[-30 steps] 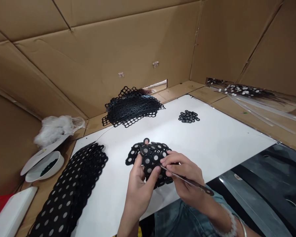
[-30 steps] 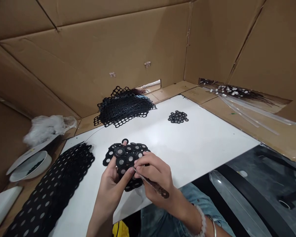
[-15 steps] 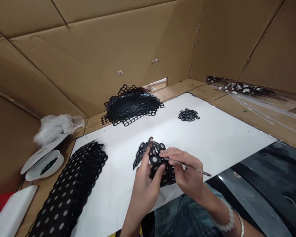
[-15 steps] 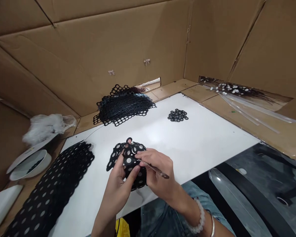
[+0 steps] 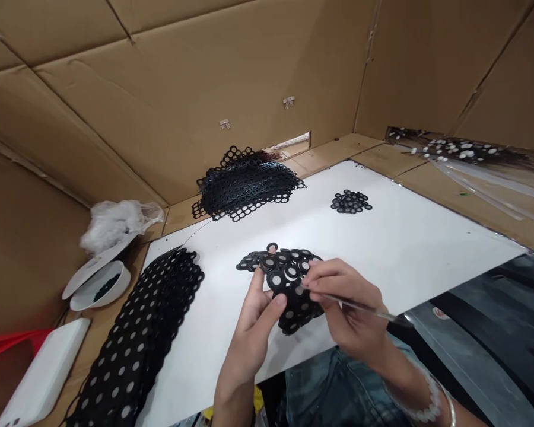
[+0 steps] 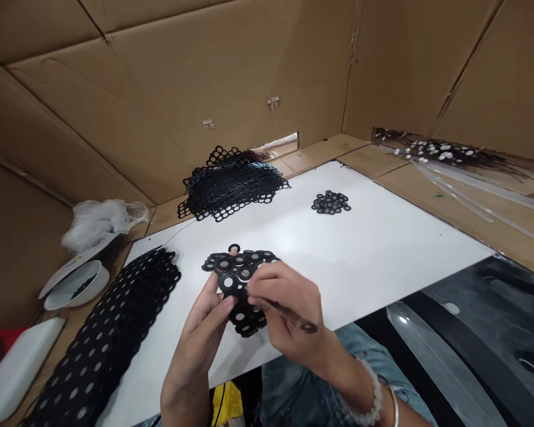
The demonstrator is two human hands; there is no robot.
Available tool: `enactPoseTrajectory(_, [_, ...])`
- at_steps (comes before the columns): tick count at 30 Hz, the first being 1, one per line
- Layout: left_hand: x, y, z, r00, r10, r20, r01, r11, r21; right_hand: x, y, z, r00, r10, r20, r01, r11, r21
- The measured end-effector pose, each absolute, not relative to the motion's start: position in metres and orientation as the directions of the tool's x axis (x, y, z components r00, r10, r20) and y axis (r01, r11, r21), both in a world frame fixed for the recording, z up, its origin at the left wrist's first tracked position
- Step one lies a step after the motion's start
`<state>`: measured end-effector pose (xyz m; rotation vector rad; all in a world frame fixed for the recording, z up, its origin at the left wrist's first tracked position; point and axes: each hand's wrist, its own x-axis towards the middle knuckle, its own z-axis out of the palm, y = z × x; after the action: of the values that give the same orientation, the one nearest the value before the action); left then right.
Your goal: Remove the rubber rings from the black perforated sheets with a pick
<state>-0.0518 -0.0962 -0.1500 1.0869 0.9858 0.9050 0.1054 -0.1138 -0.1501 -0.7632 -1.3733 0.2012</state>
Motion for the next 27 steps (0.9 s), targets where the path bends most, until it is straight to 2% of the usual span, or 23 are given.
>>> enactPoseTrajectory(5, [-0.055, -0.095, -0.141, 0.346, 0.926, -0.152, -0.055, 0.181, 0.982, 0.099, -0.115, -0.147, 0.105, 0.505, 0.857, 0.356, 0.785, -0.507])
enactPoseTrajectory(10, [-0.048, -0.099, -0.13, 0.384, 0.919, -0.085, 0.052, 0.07, 0.996, 0.093, -0.114, -0.155, 0.108, 0.423, 0.9, 0.503, 0.757, -0.416])
enactPoseTrajectory(13, [-0.046, -0.105, -0.137, 0.377, 0.926, 0.01, 0.143, -0.069, 0.987, 0.088, -0.111, -0.162, 0.116, 0.33, 0.937, 0.568, 0.752, -0.335])
enactPoseTrajectory(16, [-0.047, -0.108, -0.149, 0.368, 0.919, 0.14, 0.279, -0.253, 0.926, 0.084, -0.108, -0.168, 0.12, 0.236, 0.964, 0.57, 0.779, -0.262])
enactPoseTrajectory(19, [-0.048, -0.108, -0.153, 0.396, 0.892, 0.217, 0.328, -0.359, 0.874, 0.083, -0.106, -0.169, 0.146, 0.213, 0.966, 0.557, 0.789, -0.258])
enactPoseTrajectory(22, [-0.046, -0.108, -0.147, 0.411, 0.889, 0.201, 0.238, -0.317, 0.918, 0.084, -0.108, -0.165, 0.172, 0.237, 0.956, 0.539, 0.79, -0.293])
enactPoseTrajectory(27, [-0.042, -0.109, -0.13, 0.327, 0.945, -0.001, 0.149, -0.051, 0.987, 0.09, -0.111, -0.161, 0.148, 0.356, 0.923, 0.496, 0.781, -0.381])
